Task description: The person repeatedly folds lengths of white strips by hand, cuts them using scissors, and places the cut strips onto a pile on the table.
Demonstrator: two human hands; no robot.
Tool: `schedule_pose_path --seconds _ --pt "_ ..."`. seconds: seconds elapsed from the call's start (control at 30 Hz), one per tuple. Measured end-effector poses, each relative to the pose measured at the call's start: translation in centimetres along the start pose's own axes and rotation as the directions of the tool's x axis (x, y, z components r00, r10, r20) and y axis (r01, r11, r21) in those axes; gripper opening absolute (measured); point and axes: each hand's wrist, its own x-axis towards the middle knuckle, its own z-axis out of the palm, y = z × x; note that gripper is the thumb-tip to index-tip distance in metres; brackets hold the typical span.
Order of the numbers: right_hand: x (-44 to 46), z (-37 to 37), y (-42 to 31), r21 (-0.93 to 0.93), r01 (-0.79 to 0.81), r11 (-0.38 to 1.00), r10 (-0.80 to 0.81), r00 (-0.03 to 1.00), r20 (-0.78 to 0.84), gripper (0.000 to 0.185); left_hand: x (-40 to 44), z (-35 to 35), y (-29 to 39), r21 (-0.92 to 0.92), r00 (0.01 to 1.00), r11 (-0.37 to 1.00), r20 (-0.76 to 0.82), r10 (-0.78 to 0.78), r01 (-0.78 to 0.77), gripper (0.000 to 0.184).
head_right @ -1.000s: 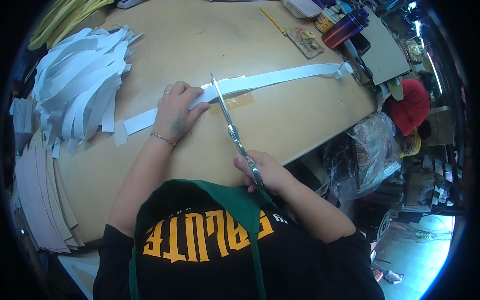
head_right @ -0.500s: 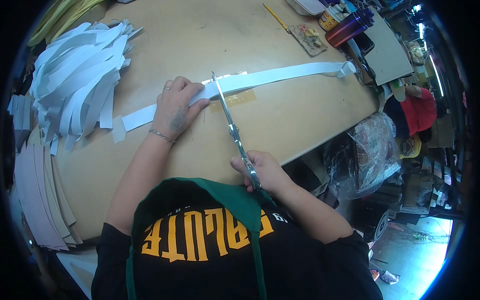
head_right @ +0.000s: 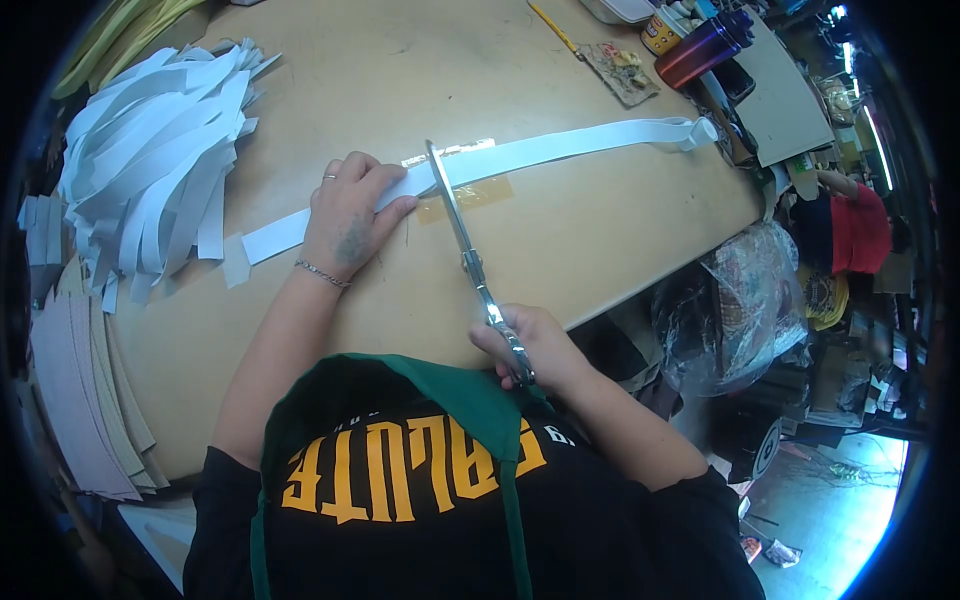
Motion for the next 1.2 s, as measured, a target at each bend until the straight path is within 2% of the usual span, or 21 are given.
schedule_pose_path --seconds 0.1,0.2,0.27,0.33,0.4,0.47,0.53,0.73,0.77,0.83,0.87,0.9,0.97,1.0,1.03,1.13,1.2 --pt "-1.0 -1.8 0.1 0.090 0.215 0.972 -0.223 0.970 0.095 0.037 0.0 -0.1 0.1 0.002 1.000 1.000 0.004 -0.004 0.004 0.029" --pt "-0.6 -3.7 -0.3 0.200 0.420 0.885 -0.450 0.881 0.143 0.062 -0.1 0.0 0.1 0.009 1.000 1.000 0.006 -0.012 0.011 0.028" --pt "-0.2 -5.3 -3.2 0.174 0.440 0.881 -0.450 0.893 0.018 0.057 -0.1 0.0 0.2 0.030 1.000 0.999 0.013 -0.013 0.013 0.030" --pt "1.1 -7.5 -6.6 0.000 0.559 0.829 -0.558 0.828 -0.051 0.042 0.1 -0.3 0.7 0.089 0.999 0.996 0.049 0.001 -0.006 0.030" --pt "3.8 -9.1 -10.2 -0.335 0.343 0.877 -0.441 0.852 -0.283 0.045 0.2 -0.4 1.1 0.148 0.996 0.988 0.080 0.035 -0.046 0.029" --pt "8.8 -11.4 -11.0 -0.507 0.162 0.847 -0.412 0.801 -0.434 0.053 0.1 -0.4 0.8 0.212 0.991 0.972 0.102 0.083 -0.103 0.029" --pt "12.8 -13.2 -11.8 -0.654 0.031 0.756 -0.467 0.726 -0.505 0.056 0.2 -0.5 0.9 0.209 0.990 0.970 0.094 0.106 -0.124 0.026" --pt "19.4 -15.8 -12.3 -0.819 -0.162 0.550 -0.617 0.582 -0.530 0.053 0.4 -0.6 1.1 0.178 0.986 0.972 0.092 0.138 -0.153 0.025" --pt "19.7 -16.4 -12.8 -0.793 -0.189 0.579 -0.506 0.679 -0.532 0.050 0.4 -0.6 1.2 0.176 0.987 0.974 0.098 0.128 -0.143 0.024" --pt "19.6 -15.7 -12.8 -0.827 -0.249 0.504 -0.555 0.640 -0.532 0.047 0.3 -0.8 1.3 0.163 0.987 0.979 0.119 0.107 -0.126 0.026" --pt "19.4 -15.2 -12.7 -0.840 -0.281 0.465 -0.583 0.616 -0.529 0.045 0.4 -0.9 1.3 0.152 0.986 0.981 0.131 0.101 -0.121 0.028" --pt "18.1 -13.4 -12.3 -0.862 -0.300 0.410 -0.716 0.479 -0.507 0.039 0.5 -1.0 1.2 0.141 0.985 0.983 0.140 0.097 -0.117 0.030" --pt "15.9 -10.2 -11.9 -0.933 -0.041 0.356 -0.841 0.421 -0.339 0.035 0.6 -0.9 1.0 0.115 0.988 0.990 0.141 0.061 -0.077 0.037" --pt "15.3 -8.7 -11.0 -0.920 0.276 0.278 -0.878 0.461 -0.126 0.035 0.5 -0.8 1.0 0.102 0.989 0.993 0.141 0.039 -0.054 0.041" --pt "14.8 -7.2 -10.1 -0.799 0.570 0.190 -0.899 0.429 0.092 0.036 0.4 -0.7 0.9 0.080 0.993 0.996 0.115 0.040 -0.049 0.042" --pt "12.9 -3.3 -9.9 -0.793 0.567 0.223 -0.694 0.663 0.280 0.035 0.3 -0.3 0.5 0.034 0.998 0.998 0.046 0.044 -0.046 0.044" --pt "13.6 -3.0 -9.6 -0.798 0.538 0.270 -0.691 0.686 0.229 0.033 0.3 -0.1 0.2 0.017 0.999 0.999 0.016 0.045 -0.045 0.042"
